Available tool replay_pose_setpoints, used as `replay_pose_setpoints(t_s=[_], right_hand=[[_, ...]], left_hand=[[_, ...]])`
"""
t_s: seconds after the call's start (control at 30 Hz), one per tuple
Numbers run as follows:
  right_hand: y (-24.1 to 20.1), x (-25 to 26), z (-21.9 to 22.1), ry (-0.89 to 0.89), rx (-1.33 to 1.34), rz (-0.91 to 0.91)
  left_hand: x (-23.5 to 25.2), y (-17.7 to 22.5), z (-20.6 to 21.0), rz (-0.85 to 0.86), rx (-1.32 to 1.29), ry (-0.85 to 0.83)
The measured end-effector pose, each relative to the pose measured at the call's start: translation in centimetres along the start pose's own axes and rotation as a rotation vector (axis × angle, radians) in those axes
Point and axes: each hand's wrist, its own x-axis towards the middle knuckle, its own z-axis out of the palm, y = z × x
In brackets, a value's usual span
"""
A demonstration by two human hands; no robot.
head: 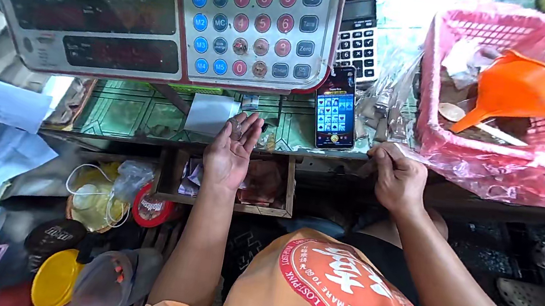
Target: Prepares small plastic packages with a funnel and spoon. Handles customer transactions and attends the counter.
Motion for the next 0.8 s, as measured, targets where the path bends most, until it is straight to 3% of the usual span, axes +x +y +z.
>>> replay_pose_setpoints(t_s=[0.13, 0.23, 0.33, 0.43, 0.5, 0.57, 0.7, 0.8], right_hand=[[-0.6, 0.1, 0.3, 0.003, 0.017, 0.012], [-0.3, 0.2, 0.1, 0.022, 0.018, 0.012], [-0.2, 0.2, 0.3, 0.017, 0.021, 0.006], [-0.1, 0.0, 0.5, 0.033, 0.008, 0.014], [0.0, 0.0, 0.7, 0.046, -0.001, 0.014], [0.1, -0.2, 0.8, 0.041, -0.006, 0.019], [0.1, -0.2, 0.8, 0.042, -0.009, 0.013], [0.0, -0.3, 0.9, 0.054, 0.009, -0.003]], left_hand=[[0.1, 0.1, 0.0, -0.01, 0.061, 0.003], [2.2, 0.3, 1.8, 0.064, 0.266, 0.12], [5.0, 0.7, 4.0, 0.354, 0.497, 0.135], [7.9, 0.6, 5.0, 0.738, 1.082, 0.14], [8.9, 1.2, 5.6, 0.754, 1.557, 0.103], [11.0, 1.3, 5.0, 0.765, 1.798, 0.054], [16.2, 1.3, 0.4, 0.695, 1.801, -0.041], [17.0, 1.7, -0.4, 0.689, 1.767, -0.143]])
